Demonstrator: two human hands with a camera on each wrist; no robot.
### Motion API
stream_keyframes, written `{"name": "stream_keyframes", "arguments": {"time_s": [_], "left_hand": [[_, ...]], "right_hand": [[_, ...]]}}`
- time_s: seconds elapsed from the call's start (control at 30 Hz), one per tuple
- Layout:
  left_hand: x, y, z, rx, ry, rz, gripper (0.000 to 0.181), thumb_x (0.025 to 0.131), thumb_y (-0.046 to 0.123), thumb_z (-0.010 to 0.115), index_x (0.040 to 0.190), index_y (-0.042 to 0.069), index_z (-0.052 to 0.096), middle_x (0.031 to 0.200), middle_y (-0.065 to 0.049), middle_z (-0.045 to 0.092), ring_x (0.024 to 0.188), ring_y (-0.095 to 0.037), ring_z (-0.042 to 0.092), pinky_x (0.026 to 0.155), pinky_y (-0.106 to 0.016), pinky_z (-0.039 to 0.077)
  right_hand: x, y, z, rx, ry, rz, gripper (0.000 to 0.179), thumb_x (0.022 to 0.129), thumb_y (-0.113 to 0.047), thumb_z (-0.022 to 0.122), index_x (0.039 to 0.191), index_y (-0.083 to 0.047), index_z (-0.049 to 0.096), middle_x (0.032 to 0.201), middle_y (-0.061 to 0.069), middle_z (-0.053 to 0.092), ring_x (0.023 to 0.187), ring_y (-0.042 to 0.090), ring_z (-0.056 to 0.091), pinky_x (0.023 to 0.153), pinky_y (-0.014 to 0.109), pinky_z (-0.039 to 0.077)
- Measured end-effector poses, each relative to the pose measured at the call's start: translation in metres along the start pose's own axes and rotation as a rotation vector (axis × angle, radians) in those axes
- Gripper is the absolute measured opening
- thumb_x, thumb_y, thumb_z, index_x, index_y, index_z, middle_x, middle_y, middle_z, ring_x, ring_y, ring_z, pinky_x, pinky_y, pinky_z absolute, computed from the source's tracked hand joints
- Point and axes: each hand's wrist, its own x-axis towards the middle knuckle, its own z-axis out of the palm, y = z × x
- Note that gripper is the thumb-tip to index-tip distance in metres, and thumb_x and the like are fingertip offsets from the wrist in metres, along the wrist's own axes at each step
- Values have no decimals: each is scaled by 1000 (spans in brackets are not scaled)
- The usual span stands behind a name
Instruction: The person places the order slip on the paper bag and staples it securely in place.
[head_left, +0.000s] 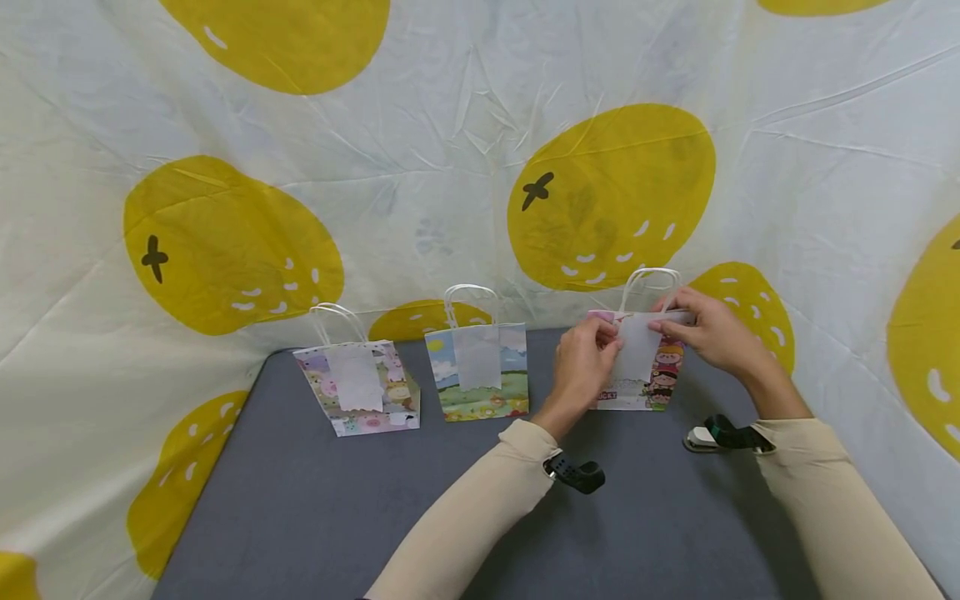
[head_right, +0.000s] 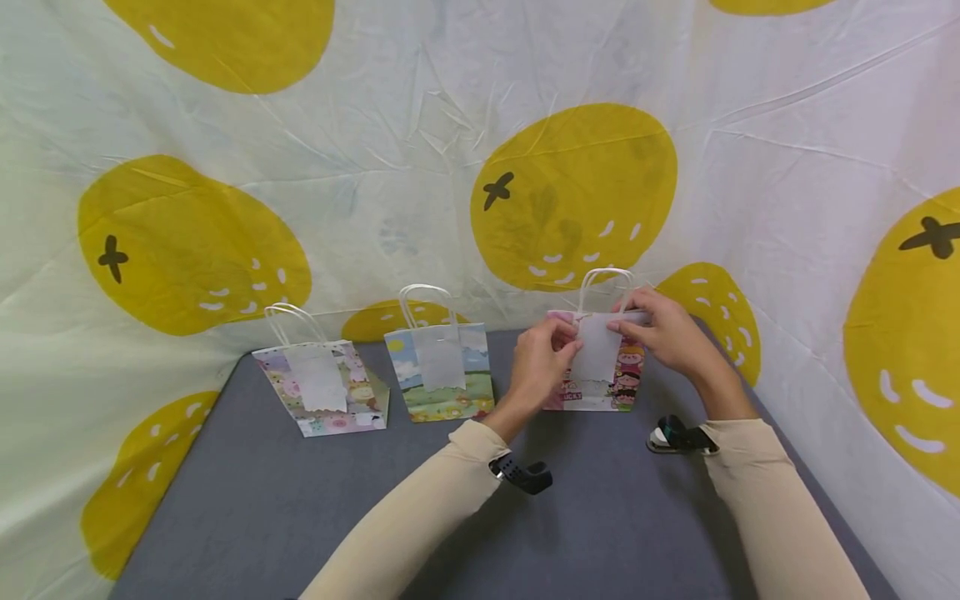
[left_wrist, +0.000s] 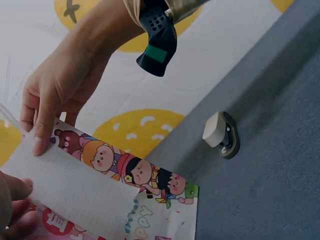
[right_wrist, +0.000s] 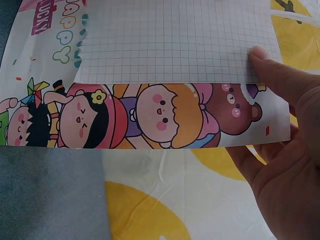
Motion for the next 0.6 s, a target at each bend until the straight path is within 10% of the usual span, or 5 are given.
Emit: {"name": "stream_keyframes", "arguments": {"time_s": [0.23,0.6], "left_hand": [[7,3,-6,203,161,91,38,87,30,82,115,17,60,107,0,53,98,-15,50,82,-25,45],[18,3,-5,151,-50,83,22,94,29,75,114,20,74,105,4,65,98,-12,61,82,-29,48]], "right_hand": [[-1,-3,-2,9,-10,8,11,95,-16,72,102,-7,69,102,8,61,80,16,61,65,24,52],[-2,-3,-3,16,-57,7,13,97,-10,69,107,-3,69,106,15,68,83,25,68,67,26,54]]}}
